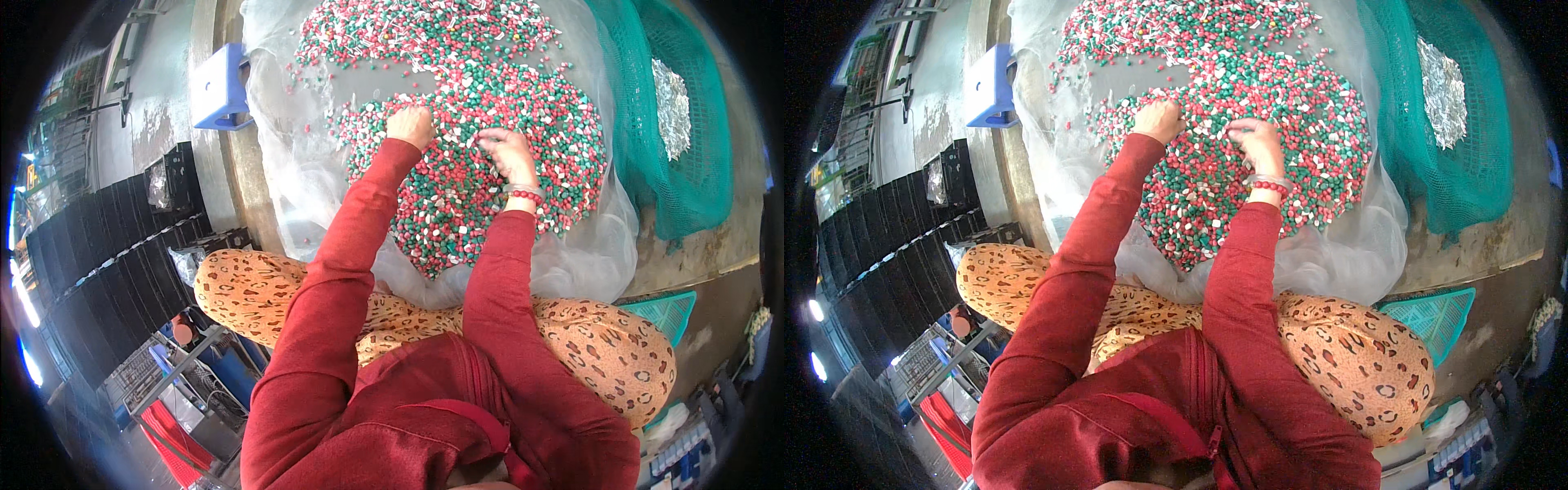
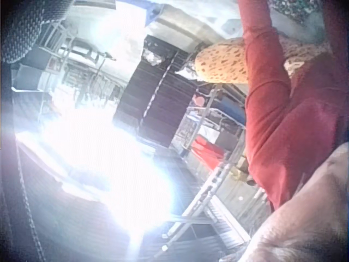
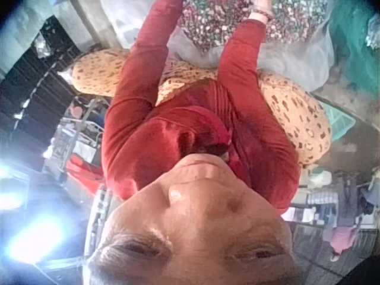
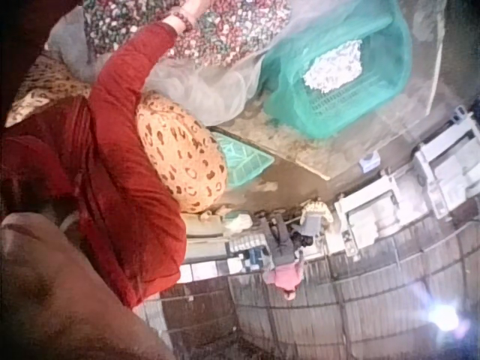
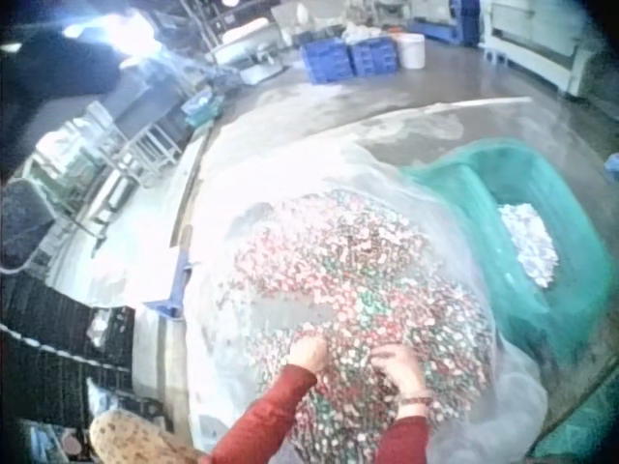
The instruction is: The person sorts through a large pile of small colorful plastic pieces to pick out metal clips by hand.
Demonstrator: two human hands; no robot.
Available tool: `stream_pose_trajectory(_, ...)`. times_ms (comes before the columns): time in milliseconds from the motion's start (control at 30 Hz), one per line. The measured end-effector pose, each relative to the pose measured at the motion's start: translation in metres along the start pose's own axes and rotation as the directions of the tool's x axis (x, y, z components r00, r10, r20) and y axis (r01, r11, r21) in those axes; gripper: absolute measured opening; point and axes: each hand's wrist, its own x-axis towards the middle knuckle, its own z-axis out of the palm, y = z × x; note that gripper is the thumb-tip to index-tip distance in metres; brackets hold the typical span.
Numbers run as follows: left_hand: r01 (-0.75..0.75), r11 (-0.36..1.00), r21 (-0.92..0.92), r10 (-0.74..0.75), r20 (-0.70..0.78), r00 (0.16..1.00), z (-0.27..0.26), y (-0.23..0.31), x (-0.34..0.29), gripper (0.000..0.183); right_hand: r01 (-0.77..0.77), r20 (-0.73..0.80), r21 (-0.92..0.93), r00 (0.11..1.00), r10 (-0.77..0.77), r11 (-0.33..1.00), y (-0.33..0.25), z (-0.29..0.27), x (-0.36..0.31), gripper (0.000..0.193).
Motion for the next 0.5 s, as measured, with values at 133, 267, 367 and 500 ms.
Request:
stream_pose_trajectory(133, 0.029, 0.999, 0.028, -0.031, 0.053, 0.998, 0.001, 0.0, -0.001, 0.021, 0.171, -0.301, 0.017, 0.941, -0.158, 0.985, -0.014, -0.021, 0.001, 0.012)
stream_pose_trajectory(267, 0.104, 0.975, -0.197, -0.069, 0.176, 0.982, -0.002, -0.011, 0.001, 0.03, 0.081, -0.283, -0.111, 0.953, -0.11, 0.991, -0.003, -0.022, 0.008, 0.021)
stream_pose_trajectory(367, 0.158, 0.761, -0.629, 0.031, 0.278, 0.96, -0.01, -0.043, 0.0, 0.028, 0.01, -0.234, -0.286, 0.969, -0.08, 0.958, 0.016, 0.002, 0.014, 0.024)
stream_pose_trajectory(500, 0.088, 0.655, -0.75, -0.045, 0.078, 0.996, -0.033, -0.048, -0.006, 0.022, -0.007, -0.223, -0.42, 0.97, -0.096, 0.907, 0.022, 0.024, 0.016, 0.02)
